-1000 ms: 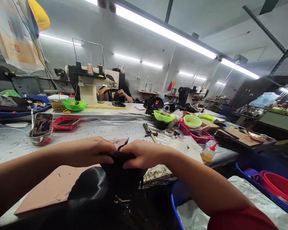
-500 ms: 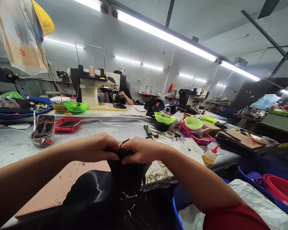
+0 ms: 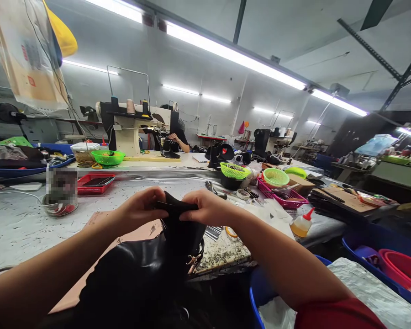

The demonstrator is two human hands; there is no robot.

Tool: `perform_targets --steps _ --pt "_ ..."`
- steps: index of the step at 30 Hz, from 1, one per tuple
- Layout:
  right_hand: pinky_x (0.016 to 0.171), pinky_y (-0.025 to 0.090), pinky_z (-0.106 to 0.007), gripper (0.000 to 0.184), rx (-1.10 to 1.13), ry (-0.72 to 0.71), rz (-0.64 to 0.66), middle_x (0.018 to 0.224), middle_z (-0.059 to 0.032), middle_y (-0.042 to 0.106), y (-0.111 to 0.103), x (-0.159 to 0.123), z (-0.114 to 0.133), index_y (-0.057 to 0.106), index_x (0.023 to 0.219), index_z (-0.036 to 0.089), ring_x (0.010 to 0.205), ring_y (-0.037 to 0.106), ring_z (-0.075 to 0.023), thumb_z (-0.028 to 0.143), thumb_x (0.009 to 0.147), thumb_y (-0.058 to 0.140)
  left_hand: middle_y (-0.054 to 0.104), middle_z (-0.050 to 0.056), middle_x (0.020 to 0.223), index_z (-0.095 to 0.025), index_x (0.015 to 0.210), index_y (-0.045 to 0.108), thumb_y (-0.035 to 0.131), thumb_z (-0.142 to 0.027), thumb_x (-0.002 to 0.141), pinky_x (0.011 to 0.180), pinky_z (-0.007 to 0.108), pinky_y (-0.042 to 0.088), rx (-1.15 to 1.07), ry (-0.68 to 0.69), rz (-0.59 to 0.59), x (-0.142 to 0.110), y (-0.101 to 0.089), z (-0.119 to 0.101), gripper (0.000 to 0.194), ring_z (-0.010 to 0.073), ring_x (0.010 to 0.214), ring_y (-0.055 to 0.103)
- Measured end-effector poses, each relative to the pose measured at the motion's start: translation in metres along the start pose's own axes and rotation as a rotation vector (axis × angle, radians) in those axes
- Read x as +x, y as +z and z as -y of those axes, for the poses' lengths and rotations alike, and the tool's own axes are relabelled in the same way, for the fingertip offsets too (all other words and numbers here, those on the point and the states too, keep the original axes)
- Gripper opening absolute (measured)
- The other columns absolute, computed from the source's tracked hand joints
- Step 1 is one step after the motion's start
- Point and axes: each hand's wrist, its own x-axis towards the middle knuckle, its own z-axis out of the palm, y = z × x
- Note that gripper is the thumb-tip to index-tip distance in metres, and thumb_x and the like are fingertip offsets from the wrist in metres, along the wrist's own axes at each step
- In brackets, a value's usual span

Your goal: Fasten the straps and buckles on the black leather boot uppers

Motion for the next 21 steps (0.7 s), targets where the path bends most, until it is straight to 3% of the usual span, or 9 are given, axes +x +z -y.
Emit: perform_targets --steps 6,9,11,13,16,21 --pt "0.052 0.030 -0.021 0.018 0.116 0.018 0.015 0.058 0.0048 0.039 -0.005 -0.001 -0.004 0.048 0.062 0.014 0.057 0.036 -0.0087 0.026 0.072 0.057 0.048 -0.004 0.062 -0.015 0.063 0.050 0.069 -0.033 0.059 0.061 0.025 0.038 -0.270 -0.079 -0.138 -0.003 0.004 0.005 0.027 0.0102 0.061 0.046" --pt "0.051 0.031 -0.020 0.017 0.182 0.038 0.037 0.057 0.0052 0.038 -0.005 -0.001 -0.004 0.049 0.063 0.014 0.056 0.036 -0.0080 0.025 0.071 0.058 0.053 0.001 0.083 -0.014 0.056 0.052 0.074 -0.029 0.054 0.068 0.026 0.040 -0.342 -0.037 -0.221 -0.003 0.004 0.008 0.027 0.0130 0.075 0.050" --pt "0.050 0.031 -0.019 0.017 0.198 0.046 0.057 0.058 0.0052 0.038 -0.004 -0.002 -0.004 0.050 0.063 0.014 0.055 0.036 -0.0078 0.025 0.071 0.059 0.054 0.003 0.093 -0.014 0.054 0.050 0.075 -0.027 0.054 0.071 0.026 0.039 -0.394 -0.055 -0.204 -0.004 0.004 0.011 0.028 0.0148 0.082 0.051" --pt "0.050 0.032 -0.019 0.017 0.204 0.047 0.072 0.058 0.0050 0.039 -0.004 -0.002 -0.004 0.051 0.064 0.013 0.055 0.036 -0.0077 0.025 0.071 0.059 0.056 0.001 0.078 -0.014 0.055 0.050 0.074 -0.028 0.057 0.066 0.024 0.038 -0.433 -0.076 -0.154 -0.005 0.005 0.015 0.028 0.0129 0.073 0.050" --pt "0.052 0.034 -0.019 0.015 0.205 0.030 0.073 0.060 0.0046 0.042 -0.004 -0.002 -0.004 0.053 0.066 0.012 0.057 0.038 -0.0076 0.025 0.072 0.060 0.046 -0.005 0.055 -0.015 0.057 0.048 0.071 -0.029 0.061 0.057 0.022 0.033 -0.456 -0.052 -0.145 -0.006 0.008 0.018 0.027 0.0087 0.056 0.042" --pt "0.054 0.035 -0.019 0.013 0.189 -0.006 0.077 0.061 0.0039 0.045 -0.006 -0.003 -0.006 0.057 0.070 0.011 0.058 0.041 -0.0075 0.023 0.072 0.059 0.046 -0.006 0.054 -0.016 0.061 0.042 0.071 -0.026 0.061 0.054 0.020 0.034 -0.444 -0.046 -0.199 -0.007 0.014 0.015 0.031 0.0075 0.054 0.042"
